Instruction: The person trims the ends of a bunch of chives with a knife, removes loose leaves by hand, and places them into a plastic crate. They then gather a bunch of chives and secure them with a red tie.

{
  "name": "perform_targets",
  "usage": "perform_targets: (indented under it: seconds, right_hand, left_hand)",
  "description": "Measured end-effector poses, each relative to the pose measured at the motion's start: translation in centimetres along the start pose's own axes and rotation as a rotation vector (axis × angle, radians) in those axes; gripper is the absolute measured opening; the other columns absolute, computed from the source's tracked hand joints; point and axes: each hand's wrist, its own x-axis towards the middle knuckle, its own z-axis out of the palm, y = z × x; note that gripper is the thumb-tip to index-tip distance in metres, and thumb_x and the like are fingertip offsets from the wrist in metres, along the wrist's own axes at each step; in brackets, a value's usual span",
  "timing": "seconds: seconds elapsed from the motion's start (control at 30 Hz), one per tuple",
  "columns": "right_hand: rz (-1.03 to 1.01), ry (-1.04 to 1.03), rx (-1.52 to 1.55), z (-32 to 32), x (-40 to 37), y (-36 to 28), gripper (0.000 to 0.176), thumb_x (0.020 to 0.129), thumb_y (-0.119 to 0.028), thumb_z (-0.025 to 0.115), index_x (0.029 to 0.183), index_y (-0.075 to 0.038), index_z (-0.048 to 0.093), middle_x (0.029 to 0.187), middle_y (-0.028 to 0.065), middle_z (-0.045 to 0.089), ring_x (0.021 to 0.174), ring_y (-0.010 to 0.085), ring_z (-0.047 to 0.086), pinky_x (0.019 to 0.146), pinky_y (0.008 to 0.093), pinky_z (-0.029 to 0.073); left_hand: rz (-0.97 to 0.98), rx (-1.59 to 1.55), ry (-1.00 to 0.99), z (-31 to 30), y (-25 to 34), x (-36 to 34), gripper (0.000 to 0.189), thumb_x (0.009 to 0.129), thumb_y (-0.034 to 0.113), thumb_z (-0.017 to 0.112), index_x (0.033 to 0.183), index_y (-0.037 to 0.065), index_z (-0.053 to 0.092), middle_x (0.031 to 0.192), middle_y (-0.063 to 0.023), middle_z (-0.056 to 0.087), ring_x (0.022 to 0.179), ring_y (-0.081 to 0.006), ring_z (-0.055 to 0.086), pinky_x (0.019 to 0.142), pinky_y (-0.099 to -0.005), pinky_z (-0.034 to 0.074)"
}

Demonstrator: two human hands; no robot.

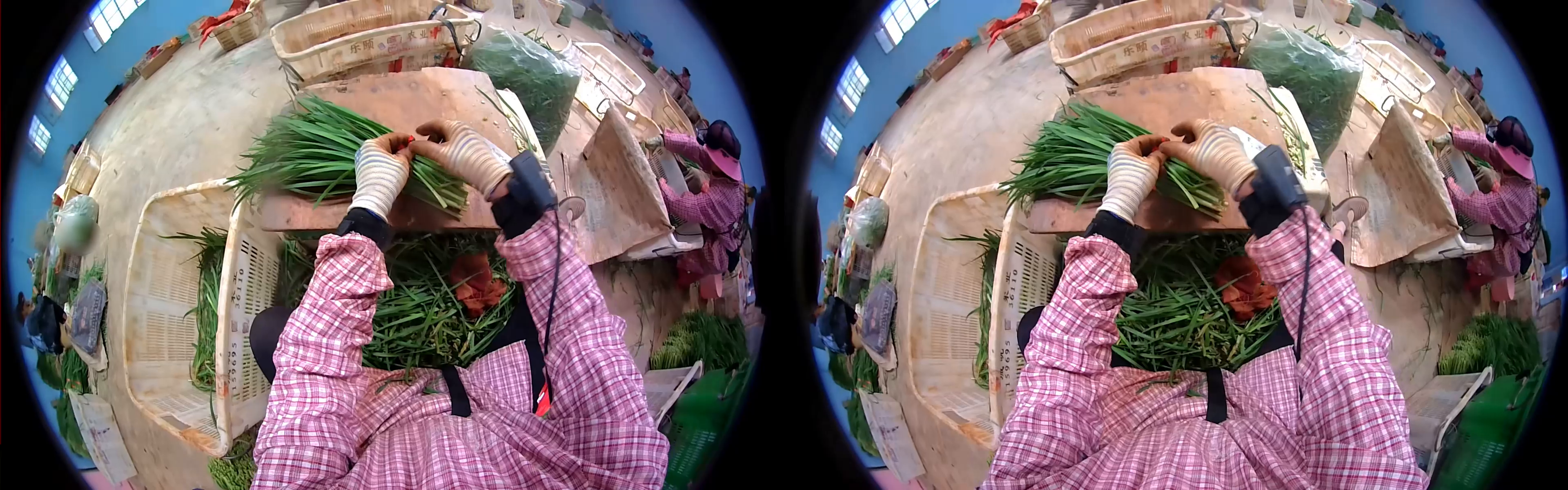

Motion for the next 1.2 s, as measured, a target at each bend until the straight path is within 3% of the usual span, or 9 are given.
perform_targets:
  seconds: [0.1,0.4,0.5,0.63,0.77,0.9,1.07,1.13,1.2]
  right_hand:
    - [0.108,0.078,0.092,2.3,0.6,-0.8,0.048,0.086,-0.048,0.07,0.111,-0.007,0.076,0.102,0.0181,0.075,0.098,0.0328,0.072,0.087,0.0389,0.055]
    - [0.01,0.052,0.07,4.2,1.5,-0.9,0.034,0.089,-0.038,0.065,0.108,-0.013,0.077,0.098,0.0147,0.076,0.093,0.0334,0.072,0.084,0.0399,0.056]
    - [0.027,0.074,-0.039,3.3,1.5,-1.0,0.03,0.091,-0.035,0.065,0.106,-0.014,0.078,0.097,0.0125,0.076,0.093,0.0332,0.072,0.084,0.0414,0.054]
    - [-0.127,0.173,-0.632,2.7,1.0,-2.7,0.022,0.093,-0.032,0.062,0.09,-0.016,0.077,0.09,0.0095,0.071,0.09,0.0324,0.068,0.081,0.0462,0.051]
    - [-0.156,0.127,-0.658,3.7,1.4,-1.9,0.021,0.092,-0.03,0.061,0.093,-0.016,0.077,0.091,0.0111,0.07,0.09,0.0329,0.068,0.082,0.0461,0.051]
    - [-0.03,0.162,-0.323,4.1,1.4,-0.8,0.02,0.092,-0.024,0.063,0.095,-0.009,0.075,0.093,0.0166,0.071,0.089,0.038,0.068,0.079,0.0455,0.054]
    - [-0.013,0.205,-0.1,4.1,1.8,0.4,0.027,0.094,-0.031,0.062,0.099,-0.008,0.076,0.09,0.0201,0.071,0.088,0.0396,0.069,0.077,0.0457,0.054]
    - [-0.021,0.242,-0.035,4.4,1.8,0.8,0.026,0.093,-0.03,0.063,0.098,-0.008,0.076,0.09,0.0207,0.071,0.088,0.0396,0.069,0.077,0.0452,0.054]
    - [-0.001,0.201,-0.087,4.3,1.6,0.5,0.026,0.093,-0.03,0.063,0.098,-0.008,0.076,0.091,0.0205,0.071,0.089,0.039,0.069,0.077,0.0449,0.054]
  left_hand:
    - [0.123,0.098,0.06,0.2,-1.8,0.9,0.012,0.089,0.003,0.07,0.101,-0.001,0.069,0.083,-0.0058,0.073,0.07,-0.0116,0.062,0.069,-0.029,0.054]
    - [0.11,0.252,0.177,-0.5,-0.6,-0.3,0.018,0.084,0.005,0.071,0.099,0.002,0.061,0.078,-0.0112,0.071,0.069,-0.019,0.065,0.068,-0.0341,0.053]
    - [0.079,0.15,0.147,0.0,-1.3,0.0,0.023,0.083,0.003,0.076,0.099,0.002,0.06,0.079,-0.007,0.069,0.072,-0.0144,0.062,0.07,-0.0314,0.052]
    - [0.231,0.039,0.211,0.4,-1.8,-1.1,0.023,0.083,-0.004,0.074,0.096,0.004,0.057,0.078,-0.0021,0.06,0.074,-0.0119,0.058,0.069,-0.0275,0.051]
    - [0.223,-0.12,0.171,-0.7,-3.1,-1.4,0.021,0.084,0.0,0.076,0.096,0.003,0.058,0.077,-0.0045,0.064,0.07,-0.0139,0.06,0.067,-0.0302,0.052]
    - [0.709,0.448,0.309,-1.0,0.7,-1.5,0.014,0.088,0.005,0.073,0.096,0.003,0.062,0.079,-0.0101,0.07,0.071,-0.0168,0.064,0.067,-0.0321,0.052]
    - [0.45,-0.266,0.268,1.0,-1.9,0.7,0.02,0.087,-0.004,0.074,0.098,0.003,0.059,0.083,-0.0039,0.066,0.072,-0.011,0.061,0.066,-0.0254,0.053]
    - [0.193,-0.43,0.119,0.3,-0.4,0.1,0.021,0.087,-0.005,0.074,0.096,0.004,0.056,0.082,-0.004,0.064,0.068,-0.0105,0.06,0.057,-0.0248,0.052]
    - [0.181,-0.406,0.041,-0.5,0.6,-0.2,0.025,0.082,-0.006,0.076,0.093,0.004,0.055,0.082,-0.0018,0.059,0.071,-0.0096,0.054,0.065,-0.0252,0.05]
